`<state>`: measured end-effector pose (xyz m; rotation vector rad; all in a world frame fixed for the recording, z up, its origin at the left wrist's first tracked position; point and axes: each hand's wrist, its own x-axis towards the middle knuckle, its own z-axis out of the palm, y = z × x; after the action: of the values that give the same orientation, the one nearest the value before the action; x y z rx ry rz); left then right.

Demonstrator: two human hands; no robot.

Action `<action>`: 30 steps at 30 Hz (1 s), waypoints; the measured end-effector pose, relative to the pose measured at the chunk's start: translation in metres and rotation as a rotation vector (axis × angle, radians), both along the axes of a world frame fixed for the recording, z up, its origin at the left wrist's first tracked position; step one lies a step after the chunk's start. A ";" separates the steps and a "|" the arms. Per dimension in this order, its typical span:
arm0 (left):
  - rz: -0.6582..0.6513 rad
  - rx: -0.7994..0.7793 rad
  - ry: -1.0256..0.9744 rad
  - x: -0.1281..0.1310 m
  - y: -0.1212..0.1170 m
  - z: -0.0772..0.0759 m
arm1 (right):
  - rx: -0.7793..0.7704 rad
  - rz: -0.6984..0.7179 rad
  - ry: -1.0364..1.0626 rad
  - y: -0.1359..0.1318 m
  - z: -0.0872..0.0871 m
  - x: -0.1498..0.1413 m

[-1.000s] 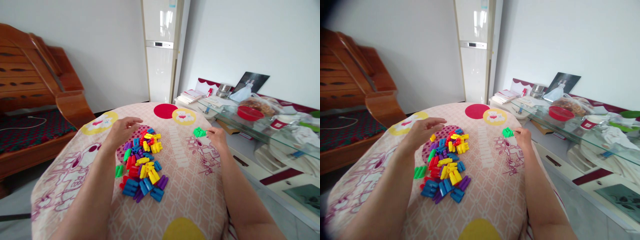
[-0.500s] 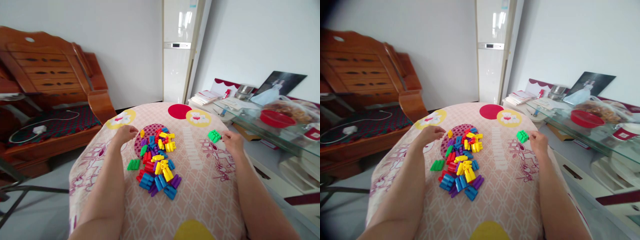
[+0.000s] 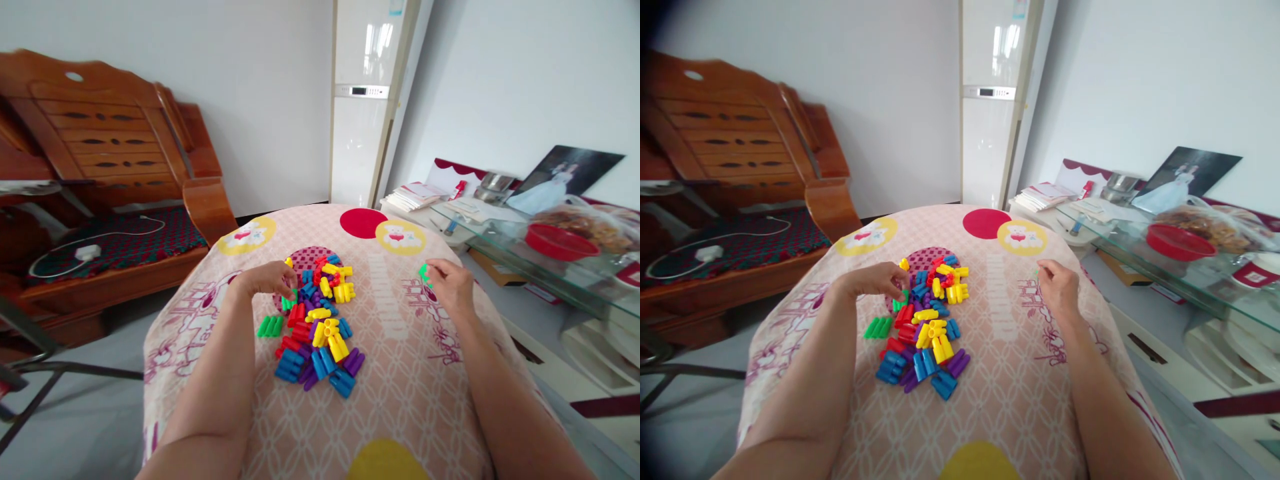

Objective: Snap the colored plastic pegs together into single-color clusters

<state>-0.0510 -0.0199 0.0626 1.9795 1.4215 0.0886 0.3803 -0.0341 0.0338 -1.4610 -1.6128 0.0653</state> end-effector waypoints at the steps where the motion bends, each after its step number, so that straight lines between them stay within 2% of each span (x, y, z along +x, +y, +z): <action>1: 0.008 0.030 -0.010 -0.001 -0.001 0.002 | -0.004 0.016 0.006 -0.001 0.000 -0.005; 3: 0.063 0.087 -0.090 0.000 -0.003 0.008 | 0.001 0.069 0.017 -0.004 0.000 -0.015; 6: 0.161 0.130 -0.339 0.012 -0.008 0.018 | 0.016 0.179 0.041 -0.012 0.001 -0.036; 9: 0.188 0.144 -0.569 0.039 -0.010 0.023 | -0.004 0.301 0.090 -0.025 0.005 -0.060; 14: 0.139 0.065 -0.789 0.093 -0.015 0.015 | -0.076 0.503 0.188 -0.046 0.010 -0.096; 18: 0.044 -0.038 -0.816 0.118 -0.021 0.011 | -0.120 0.598 0.276 -0.051 0.010 -0.105; 25: 0.066 -0.014 -0.790 0.130 -0.025 0.011 | -0.237 0.661 0.479 -0.052 0.011 -0.103; 28: 0.039 0.012 -0.741 0.128 -0.023 0.011 | -0.261 0.676 0.503 -0.046 0.018 -0.092; 30: 0.056 0.068 -0.741 0.120 -0.022 0.013 | -0.267 0.622 0.482 -0.037 0.026 -0.071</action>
<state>0.0692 -0.0420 0.0761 1.6831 0.9819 0.8131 0.3091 -0.0716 0.0598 -0.9697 -1.6209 0.9429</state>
